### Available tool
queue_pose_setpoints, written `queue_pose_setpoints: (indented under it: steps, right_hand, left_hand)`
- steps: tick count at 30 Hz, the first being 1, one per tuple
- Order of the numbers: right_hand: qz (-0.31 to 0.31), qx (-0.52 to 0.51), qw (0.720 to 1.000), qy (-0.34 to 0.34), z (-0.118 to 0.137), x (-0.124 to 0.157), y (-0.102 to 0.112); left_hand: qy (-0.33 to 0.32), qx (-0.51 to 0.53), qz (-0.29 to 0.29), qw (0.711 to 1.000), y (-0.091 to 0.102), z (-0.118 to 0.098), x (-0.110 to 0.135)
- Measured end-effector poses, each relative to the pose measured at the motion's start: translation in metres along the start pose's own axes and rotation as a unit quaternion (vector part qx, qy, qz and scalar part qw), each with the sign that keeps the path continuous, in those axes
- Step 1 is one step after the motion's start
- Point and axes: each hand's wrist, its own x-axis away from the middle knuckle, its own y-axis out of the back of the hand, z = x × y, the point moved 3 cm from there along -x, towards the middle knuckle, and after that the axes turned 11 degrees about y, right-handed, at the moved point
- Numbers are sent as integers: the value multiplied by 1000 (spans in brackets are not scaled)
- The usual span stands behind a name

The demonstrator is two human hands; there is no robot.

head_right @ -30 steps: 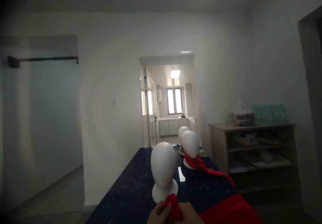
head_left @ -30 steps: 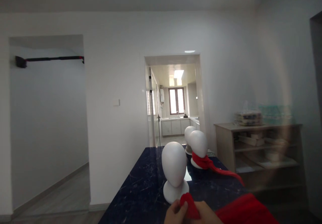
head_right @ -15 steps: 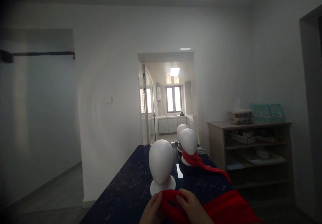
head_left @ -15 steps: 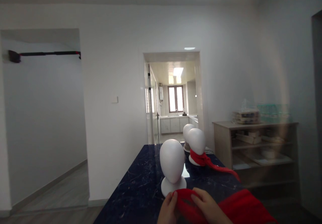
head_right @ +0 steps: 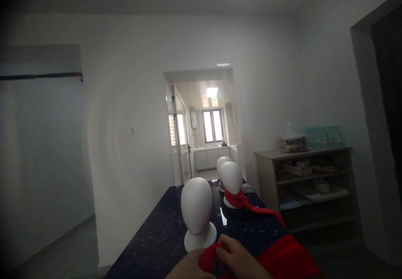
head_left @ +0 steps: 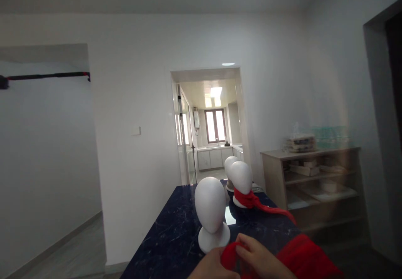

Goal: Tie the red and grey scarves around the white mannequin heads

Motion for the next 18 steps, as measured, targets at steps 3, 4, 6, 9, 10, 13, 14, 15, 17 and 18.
queue_pose_setpoints:
  steps: [3, 4, 6, 9, 10, 13, 14, 15, 17, 18]
  right_hand:
    - [115, 24, 992, -48, 13, 8, 7]
    - [146, 21, 987, -64, 15, 9, 9]
    - [174, 3, 981, -84, 17, 7, 16]
    - [146, -44, 984, -88, 18, -6, 32]
    - [122, -60, 987, -83, 19, -12, 40]
    - [61, -126, 990, -33, 25, -34, 68]
    - [57, -157, 986, -17, 27, -42, 78]
    - [67, -190, 979, -8, 27, -49, 87]
    - [110, -240, 964, -17, 26, -66, 104]
    - [126, -254, 959, -28, 23, -74, 113]
  left_hand:
    - [12, -169, -91, 981, 23, -33, 9]
    - [-3, -201, -112, 973, 31, -49, 11]
    - [-43, -269, -131, 953, 47, -86, 13]
    - [-80, -327, -129, 933, 75, -141, 8]
    - [-87, -324, -128, 933, 85, -156, 4]
    - [-87, -240, -120, 959, 115, -187, -18]
    - [-86, -175, -110, 975, 123, -192, -28]
    - [-87, -94, -97, 987, 131, -195, -39]
    - [-102, 64, -75, 990, 147, -198, -60]
    - [-112, 124, -72, 983, 155, -198, -71]
